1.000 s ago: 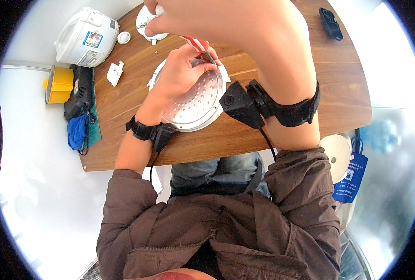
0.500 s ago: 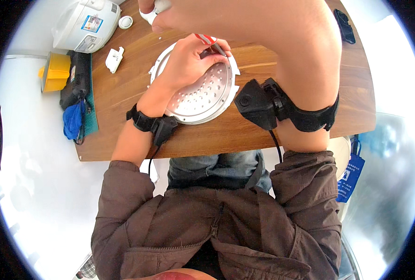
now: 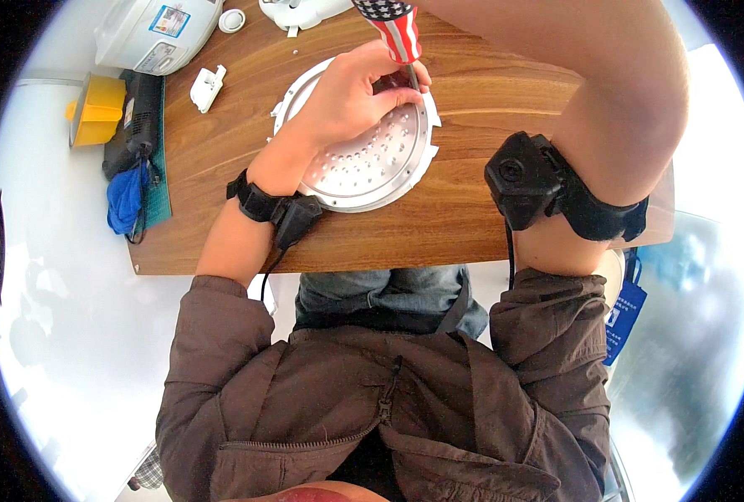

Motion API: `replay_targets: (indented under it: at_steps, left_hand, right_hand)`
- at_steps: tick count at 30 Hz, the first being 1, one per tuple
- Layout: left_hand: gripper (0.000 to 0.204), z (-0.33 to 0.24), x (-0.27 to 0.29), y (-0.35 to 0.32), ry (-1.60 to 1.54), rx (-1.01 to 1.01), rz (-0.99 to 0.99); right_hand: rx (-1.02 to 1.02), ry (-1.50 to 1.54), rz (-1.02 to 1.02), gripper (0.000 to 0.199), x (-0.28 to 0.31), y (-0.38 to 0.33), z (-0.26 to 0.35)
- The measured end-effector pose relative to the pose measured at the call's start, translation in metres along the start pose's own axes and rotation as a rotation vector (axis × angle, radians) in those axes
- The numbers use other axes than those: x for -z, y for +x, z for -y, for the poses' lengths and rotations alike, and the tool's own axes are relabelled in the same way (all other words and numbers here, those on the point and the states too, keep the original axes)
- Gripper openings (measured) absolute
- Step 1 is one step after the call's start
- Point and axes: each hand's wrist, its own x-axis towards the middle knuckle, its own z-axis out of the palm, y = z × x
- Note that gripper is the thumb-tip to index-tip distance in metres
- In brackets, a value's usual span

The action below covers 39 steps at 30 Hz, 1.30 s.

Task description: The person assembles a rice cooker by attaching a perforated metal plate to a white plastic lid using a screwdriver. They insert and tighten multiple screws around the plate's perimeter, then place the assembled lid onto the cooker body.

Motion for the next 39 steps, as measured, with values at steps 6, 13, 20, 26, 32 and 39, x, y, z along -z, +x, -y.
replay_targets:
  at_steps: [6,13,20,26,32,39]
  left_hand:
    - [0.021,-0.002,0.004,0.001,0.172,-0.101,0.026]
    - [0.023,-0.004,0.003,0.001,0.140,-0.128,0.014]
    - [0.020,-0.011,0.005,-0.001,-0.028,-0.034,-0.002]
    - [0.020,-0.001,0.000,0.002,-0.065,-0.077,-0.052]
    - [0.025,-0.007,-0.001,0.001,-0.102,-0.069,-0.024]
    - [0.013,-0.011,0.000,-0.002,-0.025,-0.024,-0.031]
  right_hand:
    - [-0.150,-0.166,0.179,0.022,0.009,0.009,0.009]
    - [-0.174,-0.374,0.077,0.033,-0.006,0.012,0.021]
    - [-0.178,-0.236,0.113,0.038,-0.006,0.015,0.016]
    - [-0.131,-0.274,0.102,0.043,-0.006,0.015,0.015]
    - [-0.112,-0.263,0.090,0.040,-0.005,0.017,0.018]
    - [-0.097,-0.366,0.055,0.030,-0.014,0.014,0.024]
